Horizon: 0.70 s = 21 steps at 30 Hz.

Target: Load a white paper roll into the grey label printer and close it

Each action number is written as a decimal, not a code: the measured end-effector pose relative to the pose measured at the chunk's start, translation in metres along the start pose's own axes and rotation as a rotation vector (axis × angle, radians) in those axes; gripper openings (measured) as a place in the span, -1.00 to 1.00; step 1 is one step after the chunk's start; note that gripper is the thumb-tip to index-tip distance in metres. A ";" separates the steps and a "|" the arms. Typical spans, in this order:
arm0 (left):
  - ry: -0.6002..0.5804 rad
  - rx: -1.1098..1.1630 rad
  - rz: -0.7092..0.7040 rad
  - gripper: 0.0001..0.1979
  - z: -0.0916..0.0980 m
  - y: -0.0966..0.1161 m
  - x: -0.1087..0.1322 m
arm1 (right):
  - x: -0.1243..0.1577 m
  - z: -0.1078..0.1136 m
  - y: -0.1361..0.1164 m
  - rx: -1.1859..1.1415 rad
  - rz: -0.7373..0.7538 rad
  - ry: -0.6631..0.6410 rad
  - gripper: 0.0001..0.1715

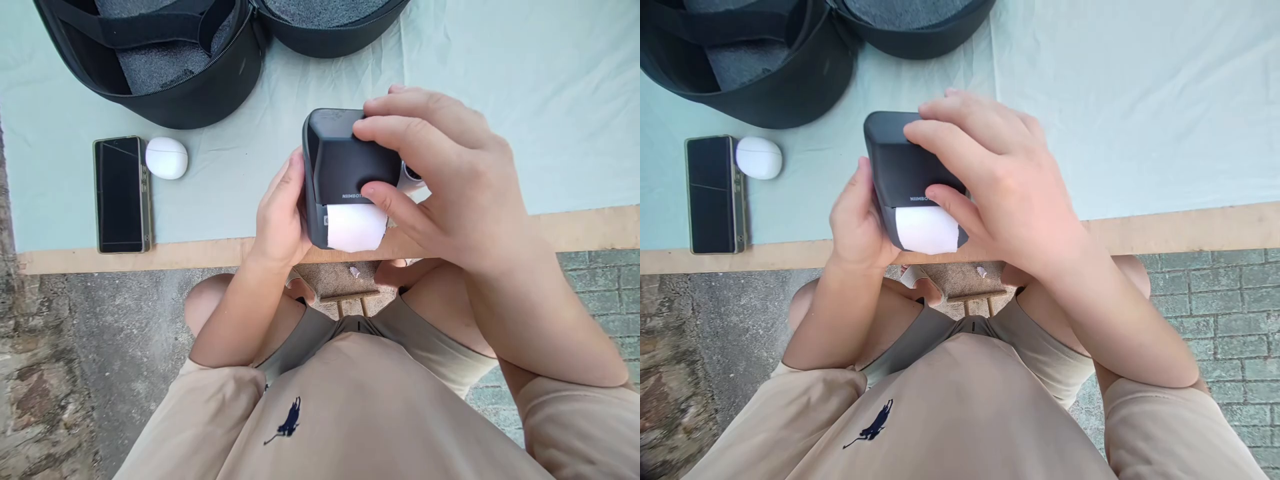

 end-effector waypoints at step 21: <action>-0.036 0.031 0.017 -0.70 -0.007 0.000 0.000 | 0.010 0.040 0.013 -0.001 -0.168 0.304 -0.70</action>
Point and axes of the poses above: each hand's wrist, its own x-axis away from the middle knuckle, its own z-axis out of the back of the hand, y = z × x, the point moved 10 cm from there along -x, towards the middle knuckle, and after that the axes turned 4 degrees about z, right-handed, at the moved point
